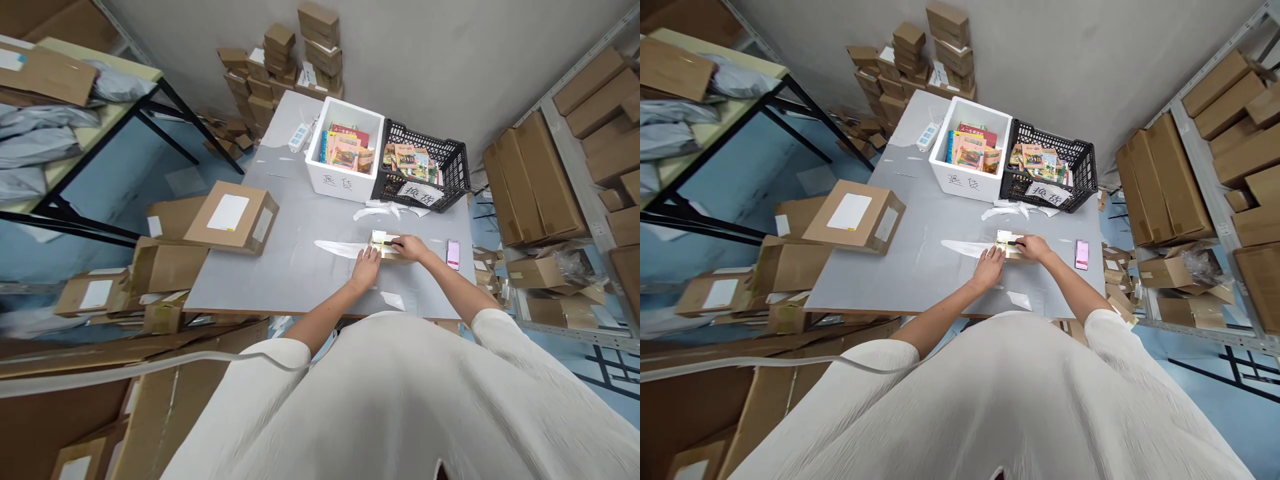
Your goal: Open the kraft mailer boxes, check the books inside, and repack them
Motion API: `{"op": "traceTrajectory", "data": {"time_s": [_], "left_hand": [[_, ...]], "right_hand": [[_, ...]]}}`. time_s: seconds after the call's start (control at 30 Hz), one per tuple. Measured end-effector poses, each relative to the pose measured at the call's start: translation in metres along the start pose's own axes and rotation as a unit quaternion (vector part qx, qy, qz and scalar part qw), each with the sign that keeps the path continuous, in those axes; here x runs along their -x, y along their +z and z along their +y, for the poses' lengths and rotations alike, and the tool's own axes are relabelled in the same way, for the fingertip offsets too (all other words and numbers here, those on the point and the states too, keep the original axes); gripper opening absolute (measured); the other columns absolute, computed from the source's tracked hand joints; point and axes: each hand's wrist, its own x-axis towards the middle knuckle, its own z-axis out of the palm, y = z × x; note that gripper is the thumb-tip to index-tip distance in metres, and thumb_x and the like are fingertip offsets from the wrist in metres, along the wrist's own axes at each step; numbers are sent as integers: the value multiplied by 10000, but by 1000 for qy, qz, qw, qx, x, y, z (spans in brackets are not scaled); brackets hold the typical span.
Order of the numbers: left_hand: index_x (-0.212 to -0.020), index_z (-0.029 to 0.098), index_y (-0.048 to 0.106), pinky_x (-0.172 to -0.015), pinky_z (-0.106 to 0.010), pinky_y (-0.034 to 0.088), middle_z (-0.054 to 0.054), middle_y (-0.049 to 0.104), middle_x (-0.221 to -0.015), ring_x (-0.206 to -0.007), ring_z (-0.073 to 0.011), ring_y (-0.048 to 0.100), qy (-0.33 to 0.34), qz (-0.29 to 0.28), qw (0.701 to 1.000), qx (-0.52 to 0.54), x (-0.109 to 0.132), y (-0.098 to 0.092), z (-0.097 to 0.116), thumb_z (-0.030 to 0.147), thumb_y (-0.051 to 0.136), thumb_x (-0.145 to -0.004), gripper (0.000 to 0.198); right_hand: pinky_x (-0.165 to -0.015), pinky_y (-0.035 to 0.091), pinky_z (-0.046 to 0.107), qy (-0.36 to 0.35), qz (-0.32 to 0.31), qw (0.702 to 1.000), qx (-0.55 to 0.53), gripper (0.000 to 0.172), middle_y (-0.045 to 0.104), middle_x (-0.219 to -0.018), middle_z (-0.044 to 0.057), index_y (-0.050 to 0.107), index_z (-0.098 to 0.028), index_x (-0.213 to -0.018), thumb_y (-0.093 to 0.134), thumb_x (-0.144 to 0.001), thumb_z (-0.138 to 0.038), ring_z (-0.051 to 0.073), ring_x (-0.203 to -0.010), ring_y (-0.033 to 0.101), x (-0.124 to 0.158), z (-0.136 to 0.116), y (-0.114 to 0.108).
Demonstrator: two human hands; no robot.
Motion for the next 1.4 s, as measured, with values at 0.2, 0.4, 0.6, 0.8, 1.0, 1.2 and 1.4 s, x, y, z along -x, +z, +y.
{"op": "traceTrajectory", "data": {"time_s": [0.2, 0.4, 0.6, 0.8, 1.0, 1.2, 1.4], "left_hand": [[-1746, 156, 467, -1418, -609, 206, -236, 509, -1756, -1722, -398, 352, -4, -4, 1000, -5, 1, -1, 1, 140, 543, -956, 794], [-1769, 146, 419, -1394, -577, 259, -245, 519, -1733, -1704, -385, 372, -18, -15, 999, -35, 2, -10, 8, 128, 533, -973, 804], [-1757, 168, 431, -1342, -522, 333, -228, 556, -1677, -1647, -355, 431, -31, -32, 993, -107, 0, -24, 16, 194, 510, -1048, 713], [-1736, 183, 471, -1294, -531, 365, -232, 609, -1606, -1580, -368, 492, -41, -40, 990, -127, -3, -27, 21, 229, 476, -1081, 657], [-1746, 178, 457, -1277, -550, 368, -246, 615, -1602, -1583, -382, 488, -51, -45, 988, -141, -5, -27, 22, 204, 481, -1066, 681], [-1693, 138, 506, -1287, -554, 358, -260, 628, -1564, -1541, -392, 515, -62, -44, 985, -152, -8, -25, 22, 205, 504, -1044, 653], [-1538, 152, 604, -1273, -566, 381, -252, 609, -1543, -1521, -412, 501, -64, -22, 987, -147, -29, -24, 28, 269, 547, -1050, 505]], "right_hand": [[-926, 527, 403, -1, -20, 999, 50, 378, 842, -1186, 123, 882, -284, -1197, 587, -1099, -498, 343, -1083, 747, 3, -6, -9], [-861, 511, 362, 33, -74, 986, 146, 385, 825, -1242, 138, 860, -259, -1243, 526, -1128, -413, 315, -1109, 733, 20, -8, -34], [-881, 494, 348, 80, -116, 970, 199, 401, 790, -1351, 144, 827, -231, -1295, 478, -1147, -360, 310, -1196, 724, 41, -3, -56], [-909, 503, 355, 103, -118, 969, 193, 425, 779, -1349, 155, 815, -256, -1377, 479, -1164, -407, 316, -1183, 733, 65, 24, -67], [-836, 494, 352, 101, -105, 969, 198, 407, 798, -1292, 169, 838, -232, -1319, 501, -1143, -378, 317, -1144, 734, 77, 53, -65], [-827, 471, 339, 107, -55, 983, 135, 352, 833, -1145, 138, 877, -260, -1242, 614, -1092, -439, 302, -1052, 735, 100, 108, -70], [-746, 454, 307, 115, 3, 993, -34, 382, 829, -920, 69, 880, -224, -1234, 625, -1059, -447, 241, -846, 705, 126, 142, -56]]}}
